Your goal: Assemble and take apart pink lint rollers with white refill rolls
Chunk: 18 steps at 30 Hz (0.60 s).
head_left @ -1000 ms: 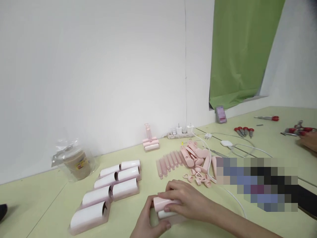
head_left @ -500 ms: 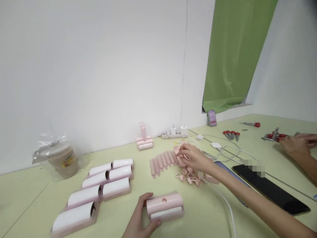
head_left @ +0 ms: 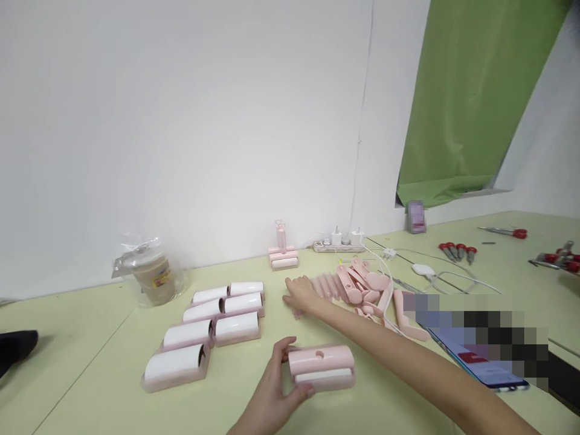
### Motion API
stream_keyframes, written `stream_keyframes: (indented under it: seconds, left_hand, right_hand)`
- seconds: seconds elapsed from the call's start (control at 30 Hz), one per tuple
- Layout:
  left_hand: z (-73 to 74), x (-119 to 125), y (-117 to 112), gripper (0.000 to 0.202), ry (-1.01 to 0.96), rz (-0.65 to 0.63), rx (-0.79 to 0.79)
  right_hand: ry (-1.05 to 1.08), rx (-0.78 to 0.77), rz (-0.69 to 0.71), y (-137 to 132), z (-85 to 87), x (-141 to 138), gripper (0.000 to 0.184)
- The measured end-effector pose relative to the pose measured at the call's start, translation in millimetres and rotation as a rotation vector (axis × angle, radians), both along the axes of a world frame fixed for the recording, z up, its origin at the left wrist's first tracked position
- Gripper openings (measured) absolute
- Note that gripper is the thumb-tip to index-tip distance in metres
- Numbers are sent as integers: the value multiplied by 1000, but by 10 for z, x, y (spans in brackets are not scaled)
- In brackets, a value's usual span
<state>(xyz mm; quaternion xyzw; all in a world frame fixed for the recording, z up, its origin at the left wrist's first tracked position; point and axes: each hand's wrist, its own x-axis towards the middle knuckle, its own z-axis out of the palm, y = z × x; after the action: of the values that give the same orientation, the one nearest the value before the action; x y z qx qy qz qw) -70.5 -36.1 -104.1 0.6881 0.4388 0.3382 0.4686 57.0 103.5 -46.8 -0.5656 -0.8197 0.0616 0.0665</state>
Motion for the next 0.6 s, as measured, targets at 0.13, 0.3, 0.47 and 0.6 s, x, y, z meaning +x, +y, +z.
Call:
stream_keyframes:
  seconds: [0.13, 0.3, 0.47, 0.6]
  left_hand:
    - [2, -12, -9, 58, 0, -1, 18]
    - [20, -2, -12, 44, -4, -9, 72]
    - [39, 9, -5, 39, -13, -9, 97]
    - [37, 11, -9, 39, -5, -6, 80]
  right_hand:
    - [65, -116, -60, 17, 11, -31, 28]
    - [278, -223, 63, -203, 275, 348, 19]
    - [483, -191, 221, -677, 543, 742, 11]
    - [573, -164, 241, -923, 480, 817, 12]
